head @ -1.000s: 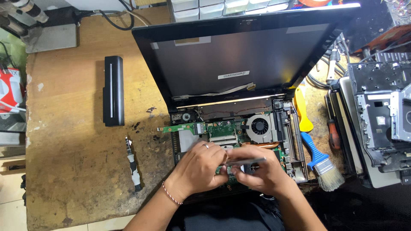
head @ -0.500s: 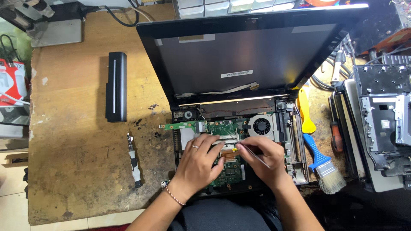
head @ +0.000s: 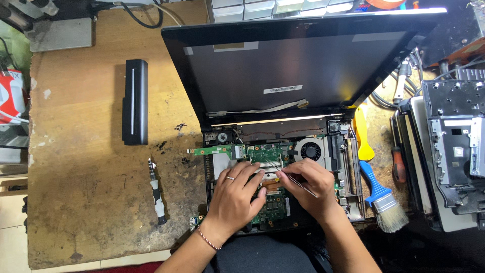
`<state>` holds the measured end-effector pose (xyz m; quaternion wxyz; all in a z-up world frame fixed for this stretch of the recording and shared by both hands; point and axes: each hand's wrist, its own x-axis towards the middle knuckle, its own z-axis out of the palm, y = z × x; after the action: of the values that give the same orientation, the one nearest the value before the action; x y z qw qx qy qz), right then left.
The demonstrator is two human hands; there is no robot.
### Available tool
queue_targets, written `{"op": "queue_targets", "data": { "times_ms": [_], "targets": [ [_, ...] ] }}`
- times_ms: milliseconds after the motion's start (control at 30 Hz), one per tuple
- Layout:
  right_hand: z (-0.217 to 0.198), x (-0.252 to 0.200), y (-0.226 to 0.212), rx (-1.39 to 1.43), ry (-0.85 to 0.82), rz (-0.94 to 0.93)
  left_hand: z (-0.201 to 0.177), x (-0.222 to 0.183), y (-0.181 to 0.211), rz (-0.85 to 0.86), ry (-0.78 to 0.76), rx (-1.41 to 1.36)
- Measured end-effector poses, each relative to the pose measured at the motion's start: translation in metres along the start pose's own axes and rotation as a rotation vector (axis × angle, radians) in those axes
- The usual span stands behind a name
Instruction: The person disassembles a laptop by removing screws from the motherboard and screen bezel using a screwdriver. They use tweezers to disconnect ribbon cables and a brush to clean dust from the internal components. The motherboard is lifted and repositioned within the chassis.
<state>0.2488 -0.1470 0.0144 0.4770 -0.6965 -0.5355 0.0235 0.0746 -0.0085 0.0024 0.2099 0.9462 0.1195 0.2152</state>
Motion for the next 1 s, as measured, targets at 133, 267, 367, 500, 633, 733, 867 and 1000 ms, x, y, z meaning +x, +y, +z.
{"op": "queue_targets", "data": {
  "times_ms": [133, 267, 367, 500, 633, 733, 867, 1000],
  "targets": [
    [-0.001, 0.006, -0.001, 0.033, -0.014, -0.039, 0.000, 0.001, -0.002, 0.002, 0.017, -0.013],
    [0.000, 0.010, -0.005, 0.055, -0.029, -0.105, 0.000, 0.002, -0.003, 0.006, 0.019, -0.024],
    [0.000, 0.009, -0.004, 0.097, 0.001, -0.078, -0.002, 0.004, -0.003, 0.013, 0.038, -0.026],
    [0.002, 0.009, 0.000, 0.087, 0.002, -0.049, -0.003, 0.006, -0.003, 0.023, 0.056, -0.046],
    [0.005, 0.011, -0.002, 0.070, 0.012, -0.032, -0.002, 0.006, -0.003, 0.013, 0.049, -0.045],
    [0.004, 0.012, -0.005, 0.069, -0.001, -0.037, -0.002, 0.006, -0.003, 0.023, 0.057, -0.044],
    [0.003, 0.012, -0.003, 0.089, -0.014, -0.040, -0.001, 0.005, -0.004, 0.022, 0.051, -0.034],
    [0.004, 0.016, -0.005, 0.092, -0.007, -0.079, 0.004, 0.001, -0.005, 0.001, 0.045, -0.022]
  ]
}}
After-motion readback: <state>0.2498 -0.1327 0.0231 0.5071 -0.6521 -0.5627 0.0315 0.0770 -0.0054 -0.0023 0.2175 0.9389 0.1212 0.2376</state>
